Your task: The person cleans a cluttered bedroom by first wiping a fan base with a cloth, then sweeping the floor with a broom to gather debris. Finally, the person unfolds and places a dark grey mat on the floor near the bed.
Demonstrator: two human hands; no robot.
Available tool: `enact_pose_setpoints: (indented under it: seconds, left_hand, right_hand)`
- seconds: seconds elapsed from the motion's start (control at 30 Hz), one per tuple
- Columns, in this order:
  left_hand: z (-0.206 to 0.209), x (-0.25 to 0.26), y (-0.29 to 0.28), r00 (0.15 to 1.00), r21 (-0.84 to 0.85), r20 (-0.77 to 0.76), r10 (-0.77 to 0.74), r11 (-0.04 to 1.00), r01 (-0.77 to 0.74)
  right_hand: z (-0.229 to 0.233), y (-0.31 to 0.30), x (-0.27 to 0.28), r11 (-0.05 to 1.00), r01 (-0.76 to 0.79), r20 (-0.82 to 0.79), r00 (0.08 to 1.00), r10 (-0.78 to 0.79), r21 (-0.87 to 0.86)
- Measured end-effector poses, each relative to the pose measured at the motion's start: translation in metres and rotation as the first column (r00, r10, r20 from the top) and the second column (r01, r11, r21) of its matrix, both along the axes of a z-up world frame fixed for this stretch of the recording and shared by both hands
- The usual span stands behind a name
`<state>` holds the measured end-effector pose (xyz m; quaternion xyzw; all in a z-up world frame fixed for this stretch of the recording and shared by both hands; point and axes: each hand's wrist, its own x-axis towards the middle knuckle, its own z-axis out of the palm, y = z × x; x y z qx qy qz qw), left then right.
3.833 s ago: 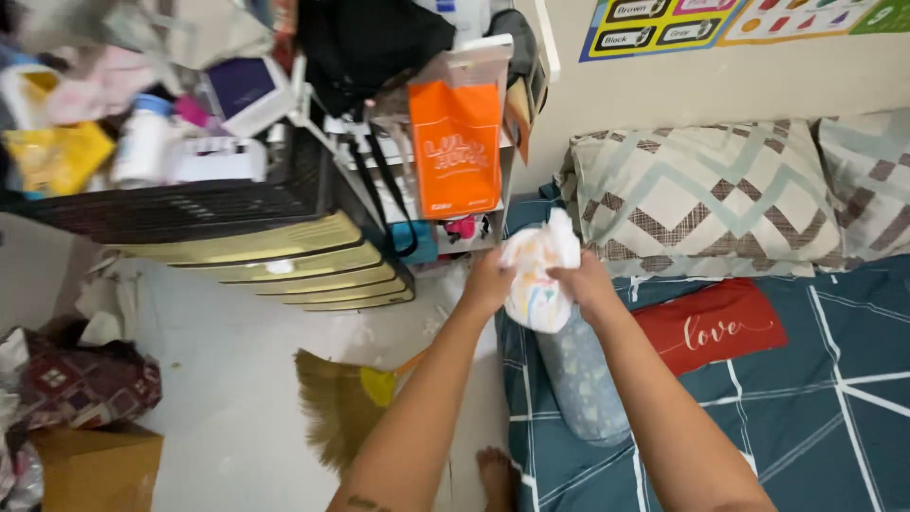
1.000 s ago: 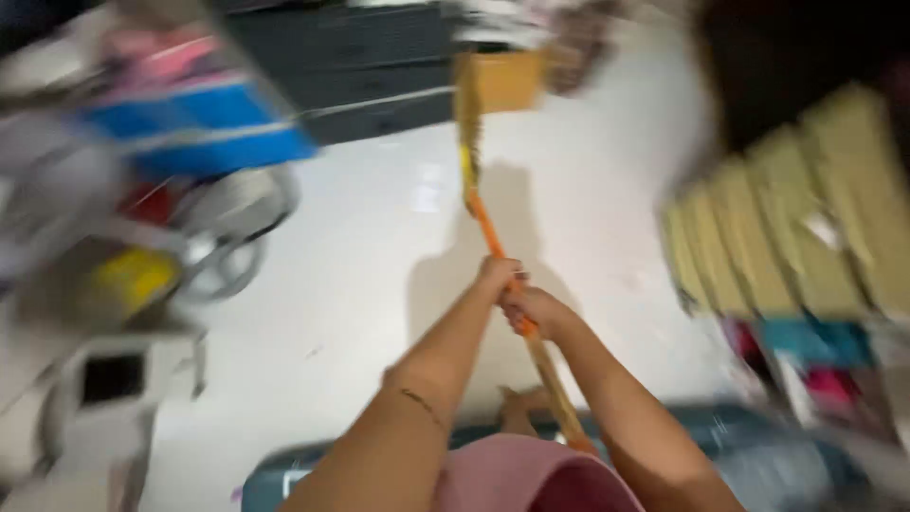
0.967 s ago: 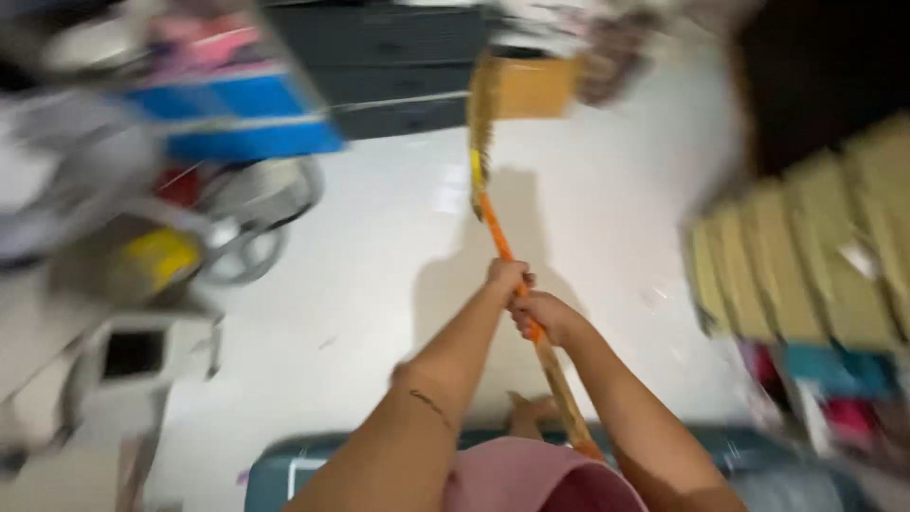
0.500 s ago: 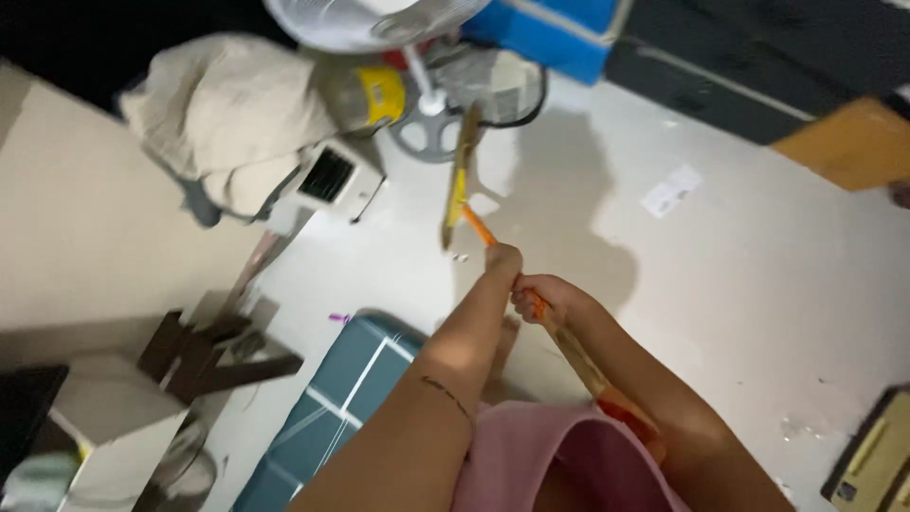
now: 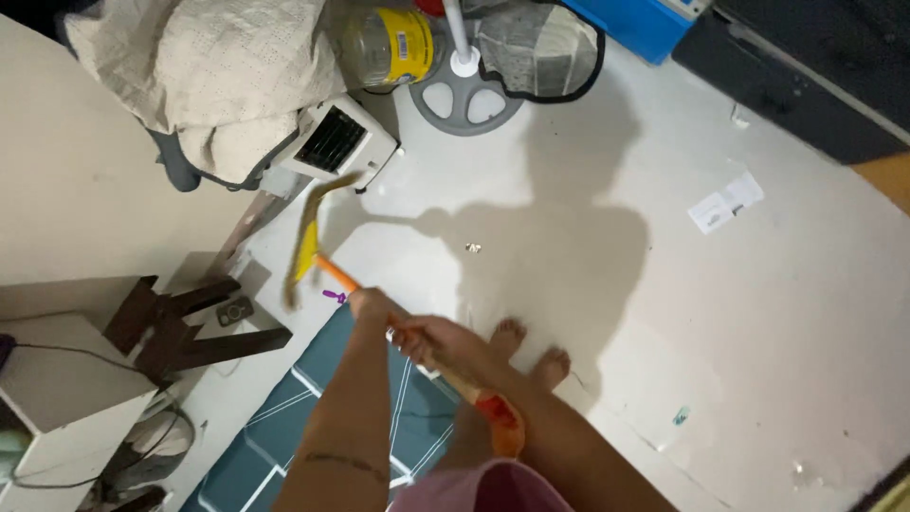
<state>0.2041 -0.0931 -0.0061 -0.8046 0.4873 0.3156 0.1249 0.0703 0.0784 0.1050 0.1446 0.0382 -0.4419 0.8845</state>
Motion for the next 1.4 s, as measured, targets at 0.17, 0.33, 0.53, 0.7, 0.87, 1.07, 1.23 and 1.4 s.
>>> enact_pose_setpoints:
  seconds: [0.17, 0.33, 0.53, 0.7, 0.87, 1.07, 1.23, 1.4]
  left_hand:
    - [-0.026, 0.019, -0.001, 0.992, 0.014, -0.092, -0.087, 0.996, 0.088]
    - [-0.062, 0.009, 0.033, 0.939, 0.064, -0.229, -0.257, 0.958, 0.278]
    - [-0.059, -0.053, 0.098, 0.876, 0.148, -0.309, -0.369, 0.892, 0.428]
    - [-0.05, -0.12, 0.102, 0.897, 0.077, -0.395, -0.199, 0.966, 0.248]
    - [-0.056, -0.129, 0.097, 0.938, 0.032, -0.312, -0.15, 0.985, 0.168]
    - [-0.06, -0.061, 0.069, 0.976, -0.05, -0.088, -0.201, 0.979, 0.197]
    - [-0.057, -0.054, 0.091, 0.845, -0.005, -0.088, -0.527, 0.849, 0.529]
    - [-0.047, -0.113, 0.149, 0.72, 0.068, -0.211, -0.661, 0.725, 0.686]
  right_hand:
    - [-0.077, -0.025, 0.02, 0.992, 0.123, -0.296, 0.948, -0.115, 0.009]
    - [-0.144, -0.016, -0.032, 0.98, 0.199, -0.599, 0.786, -0.155, 0.007]
    - [0.068, 0.141, -0.139, 0.946, 0.28, -0.913, 0.406, 0.035, 0.161]
    - [0.056, 0.13, -0.157, 0.846, 0.143, -0.738, 0.576, 0.35, 0.513]
    - [-0.024, 0.129, -0.107, 0.975, -0.014, -0.598, 0.788, 0.148, 0.222]
    - [-0.052, 0.105, -0.067, 0.973, -0.156, -0.849, 0.477, 0.226, 0.171]
    - [-0.03, 0.155, -0.1, 0.993, -0.097, -0.968, 0.234, 0.093, 0.072]
    - [0.026, 0.256, -0.188, 0.977, 0.182, -0.994, 0.014, 0.11, 0.111]
